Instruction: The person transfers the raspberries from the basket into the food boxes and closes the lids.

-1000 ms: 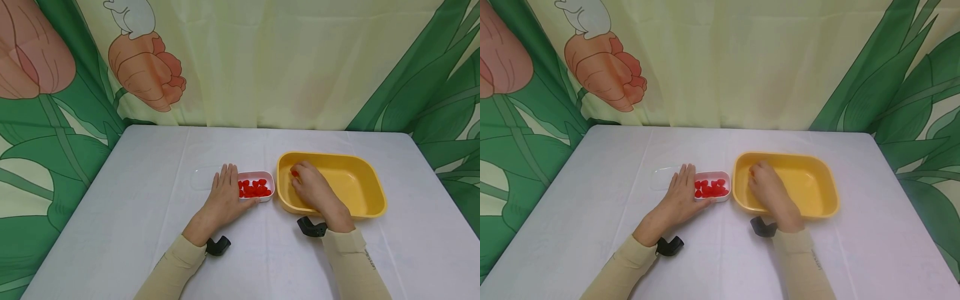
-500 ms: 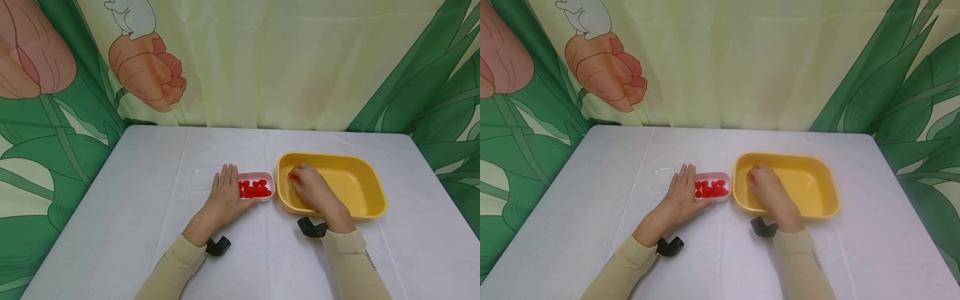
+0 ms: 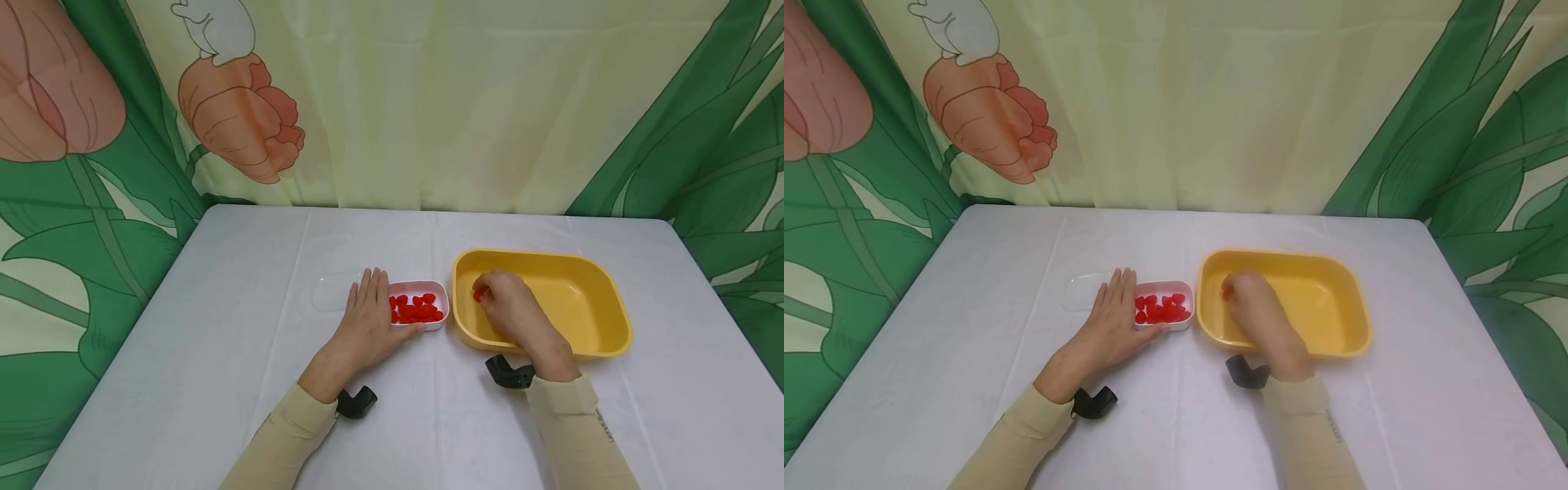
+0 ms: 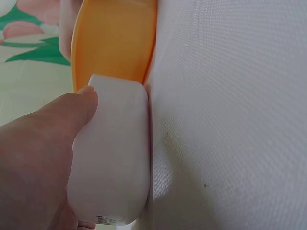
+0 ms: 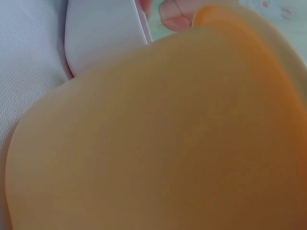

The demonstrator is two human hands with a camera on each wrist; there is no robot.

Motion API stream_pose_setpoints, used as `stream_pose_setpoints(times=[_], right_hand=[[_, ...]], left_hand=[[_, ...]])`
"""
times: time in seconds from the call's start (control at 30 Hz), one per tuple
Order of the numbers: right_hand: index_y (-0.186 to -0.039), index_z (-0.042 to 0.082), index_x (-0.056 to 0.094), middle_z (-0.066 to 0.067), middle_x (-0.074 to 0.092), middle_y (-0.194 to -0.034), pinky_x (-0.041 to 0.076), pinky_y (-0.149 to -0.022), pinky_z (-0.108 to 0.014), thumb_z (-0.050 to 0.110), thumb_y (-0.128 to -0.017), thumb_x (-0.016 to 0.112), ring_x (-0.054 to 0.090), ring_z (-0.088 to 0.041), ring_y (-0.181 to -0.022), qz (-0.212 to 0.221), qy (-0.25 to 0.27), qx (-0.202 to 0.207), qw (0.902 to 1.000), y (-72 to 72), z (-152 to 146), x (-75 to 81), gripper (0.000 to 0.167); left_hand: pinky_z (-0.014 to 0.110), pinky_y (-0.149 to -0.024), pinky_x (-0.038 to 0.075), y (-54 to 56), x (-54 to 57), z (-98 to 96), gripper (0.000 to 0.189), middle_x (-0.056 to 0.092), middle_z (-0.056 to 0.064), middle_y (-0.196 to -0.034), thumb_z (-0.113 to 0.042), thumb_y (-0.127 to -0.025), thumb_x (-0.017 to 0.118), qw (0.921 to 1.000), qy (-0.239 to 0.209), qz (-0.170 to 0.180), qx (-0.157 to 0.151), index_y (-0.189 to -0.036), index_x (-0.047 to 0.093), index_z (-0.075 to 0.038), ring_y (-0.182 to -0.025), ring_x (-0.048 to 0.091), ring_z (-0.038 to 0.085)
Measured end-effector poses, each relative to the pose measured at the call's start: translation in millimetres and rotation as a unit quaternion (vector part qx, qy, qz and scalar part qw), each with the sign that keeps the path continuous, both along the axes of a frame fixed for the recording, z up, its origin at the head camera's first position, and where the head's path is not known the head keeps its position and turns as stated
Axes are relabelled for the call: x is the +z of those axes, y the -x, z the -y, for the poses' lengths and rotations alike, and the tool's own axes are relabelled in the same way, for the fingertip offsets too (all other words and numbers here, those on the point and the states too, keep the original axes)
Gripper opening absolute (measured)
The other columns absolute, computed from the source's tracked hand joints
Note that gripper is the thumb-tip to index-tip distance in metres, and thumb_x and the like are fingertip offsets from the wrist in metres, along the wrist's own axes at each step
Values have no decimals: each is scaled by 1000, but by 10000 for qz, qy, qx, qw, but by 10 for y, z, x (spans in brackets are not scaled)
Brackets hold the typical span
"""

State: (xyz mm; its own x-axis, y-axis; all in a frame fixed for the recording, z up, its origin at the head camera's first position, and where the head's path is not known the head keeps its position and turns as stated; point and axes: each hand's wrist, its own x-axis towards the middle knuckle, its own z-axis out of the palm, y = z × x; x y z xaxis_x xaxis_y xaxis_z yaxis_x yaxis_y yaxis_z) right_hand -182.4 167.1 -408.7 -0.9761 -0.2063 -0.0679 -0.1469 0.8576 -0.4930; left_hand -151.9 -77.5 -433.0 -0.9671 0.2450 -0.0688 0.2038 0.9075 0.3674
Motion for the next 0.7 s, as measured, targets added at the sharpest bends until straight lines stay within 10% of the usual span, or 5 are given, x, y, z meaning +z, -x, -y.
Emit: stream_pose_setpoints(times=[0.7], right_hand=[[-105,-2,70,-18,67,-103,54,-90,-46,2,-92,63,58,-30,-91,-282,194,-55,9994,-26,2,35,16]], left_hand=[[53,-125,13,-1,-5,4,111,17,18,-165,-66,-84,64,10000,12,52,9,-157,13,1,-154,10,36]])
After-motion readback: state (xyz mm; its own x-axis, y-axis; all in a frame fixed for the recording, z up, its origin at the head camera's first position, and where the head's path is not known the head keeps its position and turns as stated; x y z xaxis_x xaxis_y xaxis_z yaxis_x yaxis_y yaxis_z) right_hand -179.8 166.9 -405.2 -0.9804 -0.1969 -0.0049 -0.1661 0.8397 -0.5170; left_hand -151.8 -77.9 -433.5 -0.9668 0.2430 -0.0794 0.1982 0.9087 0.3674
